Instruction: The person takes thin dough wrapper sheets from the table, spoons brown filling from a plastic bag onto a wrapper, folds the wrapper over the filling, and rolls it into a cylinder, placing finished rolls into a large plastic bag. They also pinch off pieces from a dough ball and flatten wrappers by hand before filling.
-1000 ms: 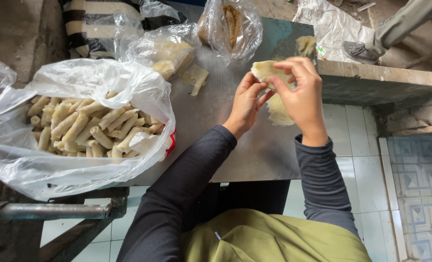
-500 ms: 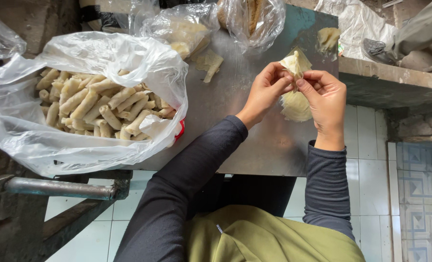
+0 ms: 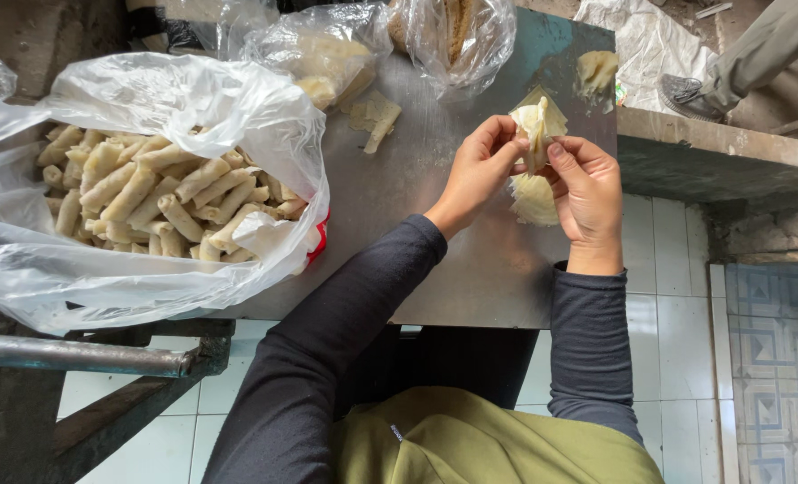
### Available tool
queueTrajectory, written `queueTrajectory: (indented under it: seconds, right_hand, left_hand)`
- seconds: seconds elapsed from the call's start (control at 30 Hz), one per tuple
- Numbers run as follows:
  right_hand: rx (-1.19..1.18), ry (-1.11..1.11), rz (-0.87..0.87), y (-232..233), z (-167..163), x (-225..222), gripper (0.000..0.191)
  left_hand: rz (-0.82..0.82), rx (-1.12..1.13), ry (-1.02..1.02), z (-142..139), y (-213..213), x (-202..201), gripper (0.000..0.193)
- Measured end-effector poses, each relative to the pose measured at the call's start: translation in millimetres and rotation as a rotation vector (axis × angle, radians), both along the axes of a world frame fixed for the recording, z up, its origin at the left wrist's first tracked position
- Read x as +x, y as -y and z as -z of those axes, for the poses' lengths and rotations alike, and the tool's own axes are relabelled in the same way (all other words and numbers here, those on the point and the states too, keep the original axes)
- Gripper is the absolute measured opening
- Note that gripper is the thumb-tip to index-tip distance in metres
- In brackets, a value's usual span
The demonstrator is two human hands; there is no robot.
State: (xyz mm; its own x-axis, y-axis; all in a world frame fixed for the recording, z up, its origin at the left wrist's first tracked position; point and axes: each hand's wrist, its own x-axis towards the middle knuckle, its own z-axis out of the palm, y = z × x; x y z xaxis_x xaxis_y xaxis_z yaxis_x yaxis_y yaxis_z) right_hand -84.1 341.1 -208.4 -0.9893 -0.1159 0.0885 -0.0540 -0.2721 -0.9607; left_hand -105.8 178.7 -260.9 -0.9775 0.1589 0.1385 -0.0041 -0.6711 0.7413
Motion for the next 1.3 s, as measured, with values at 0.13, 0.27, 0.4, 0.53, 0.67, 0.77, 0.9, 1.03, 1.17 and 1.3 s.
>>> queueTrajectory:
  seconds: [0.13, 0.27, 0.4, 0.53, 0.67, 0.77, 0.9, 1.03, 1.17, 1.3]
  right_hand:
    - [-0.002, 0.003, -0.035, -3.8, 4.3, -1.7, 0.01]
    - [-0.08, 0.036, -0.061, -2.8, 3.6, -1.9, 0.012]
    - [-0.237, 0.137, -0.001, 1.4, -2.2, 0.2, 0.023]
    - [0.038, -0.029, -0.074, 5.6, -3.0, 1.7, 0.034]
    - [0.078, -0.01, -0.116, 0.2, 3.7, 1.4, 0.037]
    - [0.025, 0.091, -0.089, -8.2, 9.4, -2.5, 0.028]
    - [-0.247, 0.277, -0.113, -24.8, 7.1, -6.2, 0.019]
    - [-0.371, 0.425, -0.109, -33.0, 4.1, -3.9, 0.022]
    - [-0.398, 0.283, 0.018, -41.4, 1.9, 3.6, 0.017]
    - [0.321, -0.222, 0.404, -37.6, 0.0, 18.9, 0.01]
  left_hand:
    - [-0.118, -0.188, -0.111, -2.6, 0.1, 6.7, 0.029]
    - [-0.209, -0.318, -0.124, -6.5, 0.6, 10.5, 0.029]
    - [-0.213, -0.374, -0.105, -15.4, 6.4, 14.7, 0.025]
    - [-0.303, -0.657, -0.28, -32.1, 15.2, 24.5, 0.02]
    - [-0.448, -0.88, -0.402, -45.0, 18.7, 31.5, 0.02]
    - [-0.512, -0.858, -0.435, -40.6, 18.6, 29.4, 0.021]
    - [-0.353, -0.654, -0.135, -19.1, 13.5, 17.5, 0.022]
    - [-0.126, -0.174, 0.144, -2.2, 8.8, -1.6, 0.03]
    - [-0.015, -0.011, 0.339, 3.5, 15.1, -4.8, 0.034]
    - [-0.019, 0.159, 0.352, 1.0, 16.9, -4.4, 0.029]
